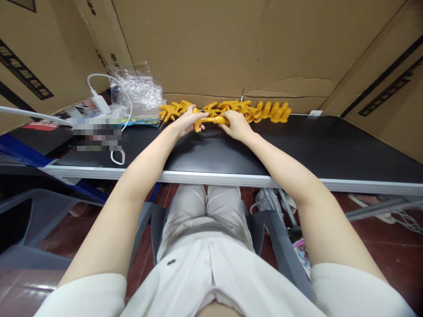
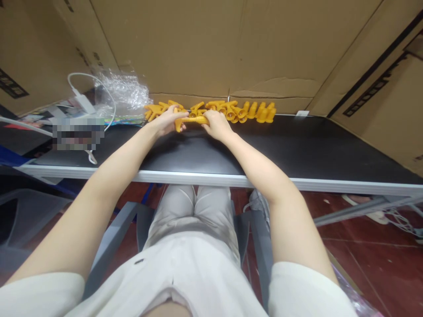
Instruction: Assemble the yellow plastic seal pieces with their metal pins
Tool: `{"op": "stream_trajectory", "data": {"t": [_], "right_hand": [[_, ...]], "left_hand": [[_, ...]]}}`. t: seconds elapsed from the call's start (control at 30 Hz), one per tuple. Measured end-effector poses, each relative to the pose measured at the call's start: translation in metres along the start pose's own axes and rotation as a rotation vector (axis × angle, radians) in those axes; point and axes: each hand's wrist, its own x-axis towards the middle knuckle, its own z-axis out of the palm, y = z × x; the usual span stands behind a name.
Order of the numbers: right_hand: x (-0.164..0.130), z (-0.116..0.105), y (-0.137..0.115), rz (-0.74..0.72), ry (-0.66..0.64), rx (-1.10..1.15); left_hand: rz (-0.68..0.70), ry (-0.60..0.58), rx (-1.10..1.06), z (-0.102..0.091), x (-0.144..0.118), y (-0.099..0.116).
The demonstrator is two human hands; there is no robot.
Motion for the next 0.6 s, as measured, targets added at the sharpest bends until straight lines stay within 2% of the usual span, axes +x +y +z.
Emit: {"op": "stream_trajectory", "data": {"t": [0.23, 0.4, 0.5, 0.6], "right_hand": [[-0.001, -0.003, -0.004, 0.008, -0.009, 0.007], [-0.003, -0.006, -0.004, -0.023, 0.054, 0.103], [-0.004, -0.006, -0.003, -0.015, 0.058, 0.13], [-0.003, -0.005, -0.001, 0.0, 0.047, 0.136]], "left_hand": [[0.204, 0.069, 0.132, 0.002, 0.0, -0.007], [0.357, 0.054, 0.388, 0.0, -0.012, 0.001], [0.394, 0.083, 0.519, -0.003, -0.018, 0.008], [0.409, 0.086, 0.56, -0.002, -0.021, 0.012]]}}
